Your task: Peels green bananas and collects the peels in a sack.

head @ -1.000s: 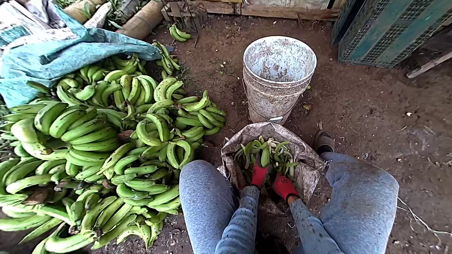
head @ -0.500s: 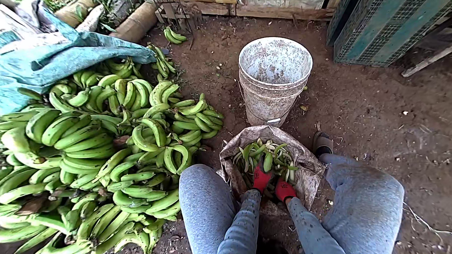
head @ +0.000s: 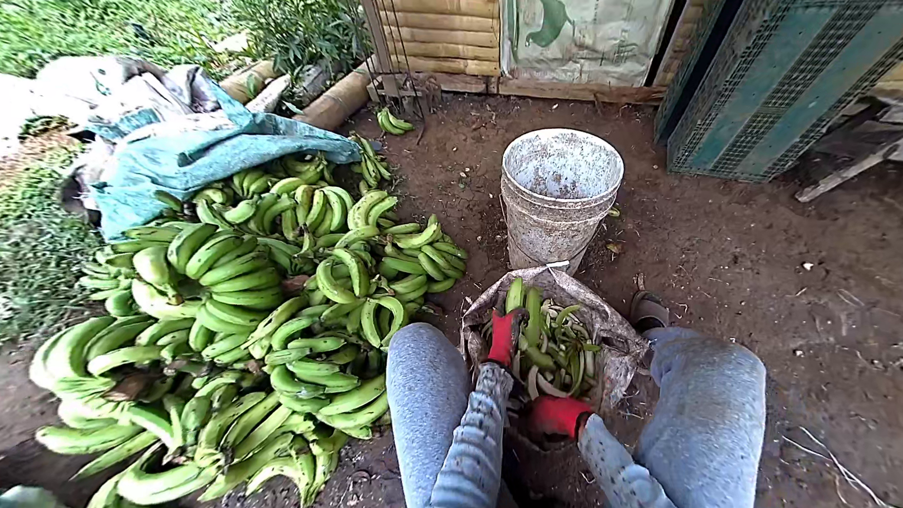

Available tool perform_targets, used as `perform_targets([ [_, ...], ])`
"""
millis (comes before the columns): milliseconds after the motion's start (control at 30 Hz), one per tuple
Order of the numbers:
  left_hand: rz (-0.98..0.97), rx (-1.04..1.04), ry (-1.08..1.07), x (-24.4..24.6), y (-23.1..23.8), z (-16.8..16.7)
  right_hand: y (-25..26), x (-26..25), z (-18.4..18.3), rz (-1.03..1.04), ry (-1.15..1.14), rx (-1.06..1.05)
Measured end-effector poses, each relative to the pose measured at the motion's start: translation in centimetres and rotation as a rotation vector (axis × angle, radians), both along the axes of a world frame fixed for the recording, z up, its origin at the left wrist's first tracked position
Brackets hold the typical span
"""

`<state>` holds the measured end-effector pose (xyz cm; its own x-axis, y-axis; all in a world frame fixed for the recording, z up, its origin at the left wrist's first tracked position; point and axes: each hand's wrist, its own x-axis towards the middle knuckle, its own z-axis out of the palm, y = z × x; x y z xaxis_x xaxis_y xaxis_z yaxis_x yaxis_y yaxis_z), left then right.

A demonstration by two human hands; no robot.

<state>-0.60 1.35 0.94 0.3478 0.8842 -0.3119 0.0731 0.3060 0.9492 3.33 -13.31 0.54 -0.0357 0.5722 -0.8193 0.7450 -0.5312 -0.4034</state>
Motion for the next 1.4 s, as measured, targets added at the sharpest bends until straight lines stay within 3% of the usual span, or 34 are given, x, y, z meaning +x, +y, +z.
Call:
perform_targets([
  [100, -0.004, -0.015, -0.121, -1.3, 1.1, 3.7, 0.5, 3.1, 4.0, -0.149, -0.089, 0.116],
  [233, -0.043, -0.007, -0.252, -1.9, 1.6, 8.6, 0.8, 7.8, 9.6, -0.481, -0.157, 0.832],
  [333, -0.104, 0.047, -0.302, -1.8, 1.9, 10.6, 1.2, 7.3, 11.0, -0.317, -0.085, 1.099],
  [400, -0.151, -0.04, -0.425, -1.6, 1.7, 10.7, 1.6, 6.6, 11.0, -0.163, -0.177, 1.016],
  [467, -0.188, -0.086, -0.428, -1.8, 0.8, 9.6, 2.8, 7.3, 10.2, -0.159, -0.299, 0.928],
  [567, -0.22, -0.071, -0.264, -2.2, -0.4, 6.9, 5.0, 9.6, 8.5, -0.371, -0.398, 0.867],
  [700, -0.313, 0.198, -0.058, -1.5, -0.3, 6.5, 5.1, 9.8, 7.8, -0.607, -0.335, 0.869],
  [833, -0.129, 0.211, -0.028, -1.2, 2.0, 6.1, 2.2, 6.7, 7.5, -0.45, -0.229, 0.955],
  [933, -0.013, 0.055, -0.213, -1.3, 2.7, 5.2, 0.7, 4.7, 7.2, -0.27, -0.207, 0.939],
  [1033, -0.026, 0.026, -0.296, -1.5, 1.4, 5.0, 2.0, 5.1, 7.8, -0.276, -0.284, 0.838],
  [1200, -0.364, 0.167, 0.228, -2.5, -0.6, 6.2, 5.2, 10.4, 6.6, -0.578, -0.336, 0.772],
  [1300, -0.181, 0.126, 0.036, -1.9, 0.9, 4.5, 4.4, 10.0, 6.7, -0.625, -0.274, 0.845],
  [1400, 0.026, 0.087, -0.111, -1.5, 1.6, 5.3, 2.4, 6.2, 6.8, -0.476, -0.171, 0.957],
])
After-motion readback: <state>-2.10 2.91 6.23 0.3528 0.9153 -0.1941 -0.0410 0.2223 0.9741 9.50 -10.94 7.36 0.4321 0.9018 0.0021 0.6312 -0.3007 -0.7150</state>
